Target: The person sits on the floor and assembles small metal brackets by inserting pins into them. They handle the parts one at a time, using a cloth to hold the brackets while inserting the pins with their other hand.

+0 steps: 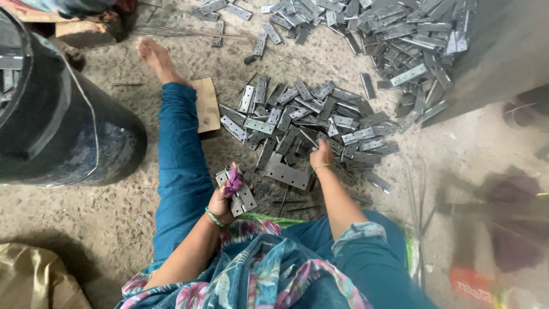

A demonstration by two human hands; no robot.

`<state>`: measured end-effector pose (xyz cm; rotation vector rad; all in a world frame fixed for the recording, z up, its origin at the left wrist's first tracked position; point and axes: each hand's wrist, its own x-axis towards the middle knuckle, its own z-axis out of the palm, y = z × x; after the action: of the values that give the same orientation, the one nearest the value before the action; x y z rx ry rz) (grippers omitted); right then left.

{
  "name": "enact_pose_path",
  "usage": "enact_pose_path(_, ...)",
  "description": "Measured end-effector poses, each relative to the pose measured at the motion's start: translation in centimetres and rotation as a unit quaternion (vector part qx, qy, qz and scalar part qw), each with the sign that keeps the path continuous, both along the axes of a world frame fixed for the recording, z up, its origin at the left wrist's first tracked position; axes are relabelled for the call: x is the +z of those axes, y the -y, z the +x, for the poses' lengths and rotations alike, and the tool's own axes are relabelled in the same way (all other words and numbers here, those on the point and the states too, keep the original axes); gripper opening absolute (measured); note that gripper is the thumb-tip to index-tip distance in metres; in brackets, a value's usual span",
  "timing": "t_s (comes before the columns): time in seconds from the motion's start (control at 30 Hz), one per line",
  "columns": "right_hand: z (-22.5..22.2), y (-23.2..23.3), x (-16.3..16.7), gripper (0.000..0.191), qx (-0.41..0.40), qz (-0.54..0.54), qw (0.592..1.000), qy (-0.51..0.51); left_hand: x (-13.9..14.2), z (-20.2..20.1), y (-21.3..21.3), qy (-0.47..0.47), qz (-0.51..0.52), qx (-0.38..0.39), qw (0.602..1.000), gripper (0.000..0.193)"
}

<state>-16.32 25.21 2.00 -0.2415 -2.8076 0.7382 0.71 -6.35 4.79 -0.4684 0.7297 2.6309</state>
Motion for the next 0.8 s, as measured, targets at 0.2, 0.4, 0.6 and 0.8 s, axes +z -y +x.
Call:
enact_pose_path(0.2,0.4,-1.6,3.9,0.038,0.021,-0.686,0.719,0.111,0.4,1.0,1.5,-0.004,-0.019,0.074,0.997,0.041)
enact_pose_path(0.4,5.7,-0.8,5.6,0.013,0.072,-0.76,0.642,0.077,-3.2,-0.9,-0.1,-0.054,0.018,0.099,0.993,0.03)
enact_pose_path(0.6,10.7,2.6,0.5,0.032,-0.182,-0.53,0.793,0.237,-4.6,-1.4,-1.5,-0.049,0.055,0.08,0.994,0.021)
enact_pose_path(0.8,11.7,2.2,-0.3,0.019,-0.052,-0.717,0.689,0.092,-3.8,-1.9,-1.3,0.026,0.02,0.105,0.994,0.033)
